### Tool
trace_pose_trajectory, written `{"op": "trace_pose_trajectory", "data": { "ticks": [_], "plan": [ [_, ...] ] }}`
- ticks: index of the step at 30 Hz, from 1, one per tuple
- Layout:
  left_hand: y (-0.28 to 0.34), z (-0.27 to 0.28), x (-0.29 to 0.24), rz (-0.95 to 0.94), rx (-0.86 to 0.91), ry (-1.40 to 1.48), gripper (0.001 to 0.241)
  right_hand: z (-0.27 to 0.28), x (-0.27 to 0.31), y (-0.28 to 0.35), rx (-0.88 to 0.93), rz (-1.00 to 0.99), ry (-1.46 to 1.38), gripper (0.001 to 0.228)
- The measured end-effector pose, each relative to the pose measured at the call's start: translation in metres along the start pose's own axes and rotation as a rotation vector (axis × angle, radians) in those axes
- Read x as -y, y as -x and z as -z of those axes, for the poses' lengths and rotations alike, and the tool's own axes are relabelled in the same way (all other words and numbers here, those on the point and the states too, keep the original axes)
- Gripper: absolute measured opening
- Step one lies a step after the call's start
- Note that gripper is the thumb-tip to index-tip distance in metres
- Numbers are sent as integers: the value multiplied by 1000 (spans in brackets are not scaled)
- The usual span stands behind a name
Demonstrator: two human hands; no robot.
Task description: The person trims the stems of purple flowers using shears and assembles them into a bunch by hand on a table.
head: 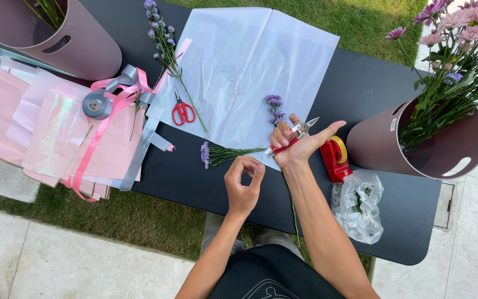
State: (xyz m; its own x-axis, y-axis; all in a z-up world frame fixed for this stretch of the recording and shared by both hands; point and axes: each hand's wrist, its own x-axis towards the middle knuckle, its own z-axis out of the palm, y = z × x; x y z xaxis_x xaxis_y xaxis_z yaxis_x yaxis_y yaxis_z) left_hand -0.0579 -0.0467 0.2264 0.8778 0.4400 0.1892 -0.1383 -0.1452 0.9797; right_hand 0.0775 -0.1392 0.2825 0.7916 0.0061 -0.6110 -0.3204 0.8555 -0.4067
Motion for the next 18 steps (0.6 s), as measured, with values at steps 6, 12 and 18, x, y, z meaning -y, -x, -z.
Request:
{"op": "trace_pose_trajectory", "data": {
  "ticks": [6, 12, 18],
  "plan": [
    [8, -14, 23, 317, -1, 162, 16, 6, -3, 4, 55, -16, 136, 115],
    [4, -9, 27, 463, 12, 366, 38, 30, -2, -8, 28, -41, 153, 114],
    [-3, -18, 18, 482, 30, 279, 15, 62, -20, -25, 98, -168, 317, 94]
  ]
}}
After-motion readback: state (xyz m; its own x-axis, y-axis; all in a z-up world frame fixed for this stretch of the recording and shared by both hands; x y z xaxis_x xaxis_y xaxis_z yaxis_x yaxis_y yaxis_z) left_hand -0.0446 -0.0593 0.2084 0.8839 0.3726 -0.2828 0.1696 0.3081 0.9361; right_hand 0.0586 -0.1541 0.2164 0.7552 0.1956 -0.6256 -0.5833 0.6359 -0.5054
